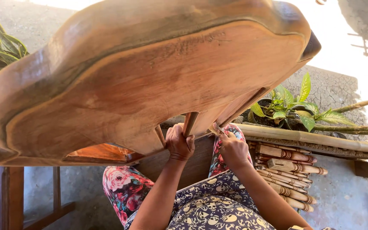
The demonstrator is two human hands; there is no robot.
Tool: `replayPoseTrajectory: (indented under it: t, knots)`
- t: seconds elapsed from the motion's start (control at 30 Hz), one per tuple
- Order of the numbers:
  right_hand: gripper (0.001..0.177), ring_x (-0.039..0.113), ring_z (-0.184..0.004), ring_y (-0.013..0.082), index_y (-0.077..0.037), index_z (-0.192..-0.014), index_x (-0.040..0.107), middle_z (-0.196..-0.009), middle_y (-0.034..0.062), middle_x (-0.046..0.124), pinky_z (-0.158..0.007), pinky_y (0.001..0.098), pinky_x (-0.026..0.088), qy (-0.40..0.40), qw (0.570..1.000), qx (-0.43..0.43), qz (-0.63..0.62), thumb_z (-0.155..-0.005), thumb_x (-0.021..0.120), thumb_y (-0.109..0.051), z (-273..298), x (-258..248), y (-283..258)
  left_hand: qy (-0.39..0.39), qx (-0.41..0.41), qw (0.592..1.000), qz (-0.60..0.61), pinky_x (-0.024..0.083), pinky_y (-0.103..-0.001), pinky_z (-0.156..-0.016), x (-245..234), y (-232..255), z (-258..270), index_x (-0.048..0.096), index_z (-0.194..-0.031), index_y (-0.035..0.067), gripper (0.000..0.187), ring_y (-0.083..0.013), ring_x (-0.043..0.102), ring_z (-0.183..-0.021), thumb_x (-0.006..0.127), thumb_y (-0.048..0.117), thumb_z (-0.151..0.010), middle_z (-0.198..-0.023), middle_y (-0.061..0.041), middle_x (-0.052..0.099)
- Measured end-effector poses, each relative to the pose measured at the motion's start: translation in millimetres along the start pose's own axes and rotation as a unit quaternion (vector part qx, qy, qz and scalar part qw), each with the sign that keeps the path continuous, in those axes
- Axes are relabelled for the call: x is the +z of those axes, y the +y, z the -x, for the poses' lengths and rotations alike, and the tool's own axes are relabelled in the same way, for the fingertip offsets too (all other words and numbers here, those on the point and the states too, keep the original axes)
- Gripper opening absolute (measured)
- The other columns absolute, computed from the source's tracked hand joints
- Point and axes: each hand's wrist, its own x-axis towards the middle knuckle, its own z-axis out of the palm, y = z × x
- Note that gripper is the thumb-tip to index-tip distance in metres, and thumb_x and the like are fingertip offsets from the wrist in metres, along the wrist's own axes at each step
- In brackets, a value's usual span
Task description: Sanding the wooden surface of a chair using a piece of sandpaper.
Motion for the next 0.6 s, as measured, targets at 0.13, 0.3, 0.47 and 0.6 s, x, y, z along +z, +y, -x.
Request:
replayPoseTrajectory:
  t: [0.13, 0.3, 0.47, 0.6]
  knots:
    - [0.026, 0.064, -0.072, 0.0364, -0.016, -0.121, 0.065, -0.086, 0.0207, 0.069, -0.064, 0.0505, 0.049, -0.067, 0.866, 0.159, -0.47, -0.101, 0.049, -0.016, -1, -42, -59, 0.002, -0.005, 1.0, 0.005, 0.048, -0.041, -0.062, 1, -1, 3, 0.045, -0.077, 0.013, 0.07, -0.0324, 0.056, -0.057, 0.011, 0.07, -0.101, -0.062, -0.007, 0.042]
    - [0.035, 0.037, -0.015, 0.0272, 0.007, -0.077, 0.058, -0.045, 0.0158, 0.045, -0.014, 0.0425, 0.033, -0.106, 0.562, 0.177, -0.801, -0.107, 0.052, -0.011, -19, -115, -49, 0.01, -0.002, 1.0, 0.005, 0.048, -0.041, -0.061, -2, 9, -9, 0.043, -0.075, 0.013, 0.067, -0.0336, 0.054, -0.056, 0.011, 0.066, -0.101, -0.062, -0.007, 0.039]
    - [0.04, 0.055, -0.111, 0.042, -0.005, -0.133, 0.068, -0.115, 0.0181, 0.047, -0.091, 0.0505, 0.054, 0.207, 0.865, -0.152, -0.43, -0.097, 0.056, 0.008, -26, -122, -44, 0.008, -0.006, 1.0, -0.003, 0.049, -0.043, -0.061, -3, 1, 5, 0.047, -0.076, 0.011, 0.074, -0.035, 0.058, -0.058, 0.01, 0.071, -0.1, -0.061, -0.009, 0.043]
    - [0.007, 0.053, -0.099, 0.0418, -0.003, -0.096, 0.071, -0.11, 0.019, 0.053, -0.088, 0.0495, 0.045, 0.226, 0.852, -0.15, -0.447, -0.097, 0.064, -0.002, -1, -81, -62, 0.008, -0.006, 1.0, 0.001, 0.049, -0.042, -0.062, -2, -7, 11, 0.05, -0.08, 0.014, 0.048, -0.0325, 0.06, -0.061, 0.039, 0.056, -0.101, -0.065, -0.008, 0.045]
